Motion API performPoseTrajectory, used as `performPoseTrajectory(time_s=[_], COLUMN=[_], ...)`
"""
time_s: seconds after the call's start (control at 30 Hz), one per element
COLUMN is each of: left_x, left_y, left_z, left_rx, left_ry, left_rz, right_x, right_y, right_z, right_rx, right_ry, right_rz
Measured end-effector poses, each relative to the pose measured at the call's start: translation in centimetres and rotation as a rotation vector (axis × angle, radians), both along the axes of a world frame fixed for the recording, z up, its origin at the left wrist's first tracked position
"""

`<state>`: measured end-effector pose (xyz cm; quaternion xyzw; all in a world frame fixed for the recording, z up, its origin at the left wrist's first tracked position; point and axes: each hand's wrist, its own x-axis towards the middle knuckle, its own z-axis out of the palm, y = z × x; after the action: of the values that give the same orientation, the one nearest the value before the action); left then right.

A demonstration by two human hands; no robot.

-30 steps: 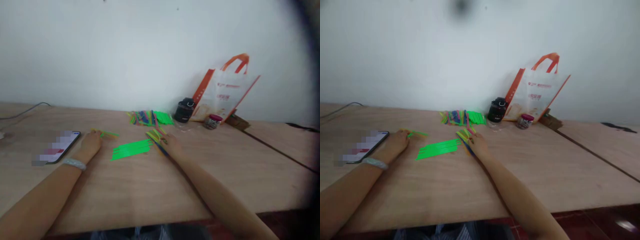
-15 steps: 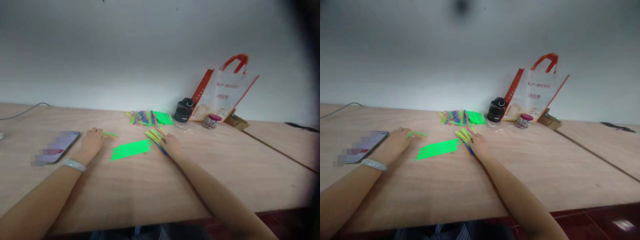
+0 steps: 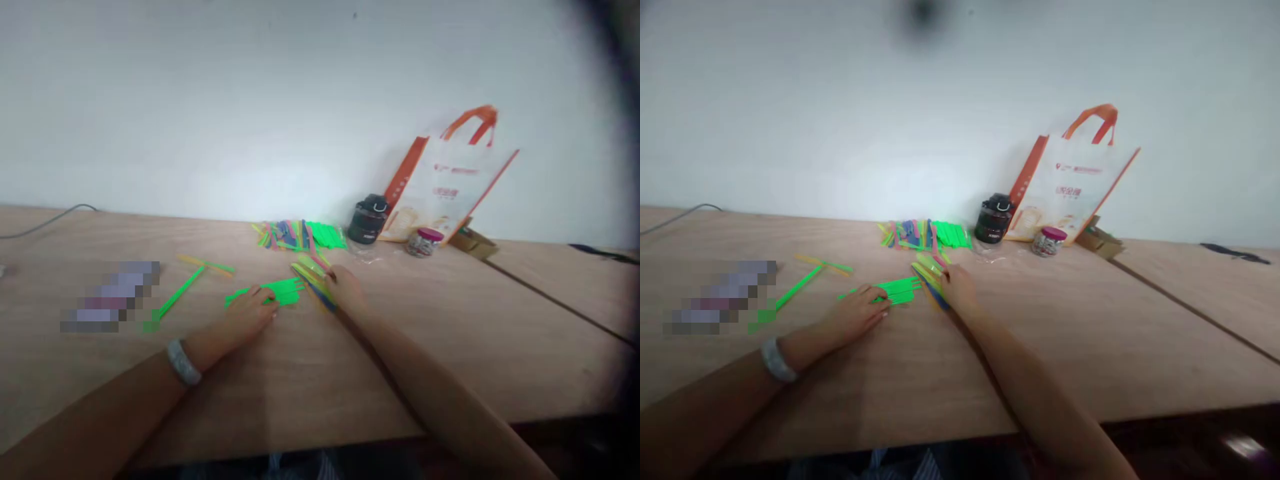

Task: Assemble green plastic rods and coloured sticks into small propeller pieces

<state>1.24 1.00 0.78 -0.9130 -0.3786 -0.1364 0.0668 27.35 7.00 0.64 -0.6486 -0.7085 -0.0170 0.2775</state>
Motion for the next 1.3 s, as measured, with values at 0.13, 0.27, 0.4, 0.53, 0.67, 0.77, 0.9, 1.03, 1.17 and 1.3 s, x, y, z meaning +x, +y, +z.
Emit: performPoseTrajectory(time_s=[0.13,0.27,0.4,0.53,0.67,0.77,0.9,1.03,1.17,1.3], left_x=[0.1,0.2,0.4,0.8,1.1,1.2,1.2,1.2,1.2,1.2], left_y=[0.0,-0.1,-0.1,-0.1,0.0,0.0,-0.2,-0.2,-0.2,-0.2], left_z=[-0.1,-0.3,-0.3,-0.5,-0.7,-0.7,-0.6,-0.7,-0.8,-0.6], left_rx=[-0.008,-0.005,-0.003,-0.014,-0.006,0.015,0.035,0.021,0.051,0.051], left_ry=[0.020,-0.010,0.010,-0.002,-0.003,-0.013,-0.074,-0.143,-0.223,-0.210], left_rz=[0.001,-0.012,-0.021,0.002,-0.006,-0.004,0.011,0.024,0.042,0.061], right_x=[-0.2,-0.6,-1.4,-2.5,-3.5,-3.9,-4.1,-4.3,-4.8,-5.3], right_y=[-0.2,-0.7,-1.3,-1.9,-2.6,-2.9,-3.0,-3.0,-3.4,-4.0], right_z=[0.1,0.2,0.0,-0.1,0.0,0.2,0.2,0.0,-0.1,0.0], right_rx=[0.017,0.040,0.059,0.006,-0.004,-0.015,-0.014,-0.031,-0.097,-0.202], right_ry=[0.064,0.169,0.238,0.247,0.252,0.277,0.341,0.411,0.463,0.544], right_rz=[0.008,0.059,0.147,0.209,0.266,0.307,0.340,0.361,0.397,0.420])
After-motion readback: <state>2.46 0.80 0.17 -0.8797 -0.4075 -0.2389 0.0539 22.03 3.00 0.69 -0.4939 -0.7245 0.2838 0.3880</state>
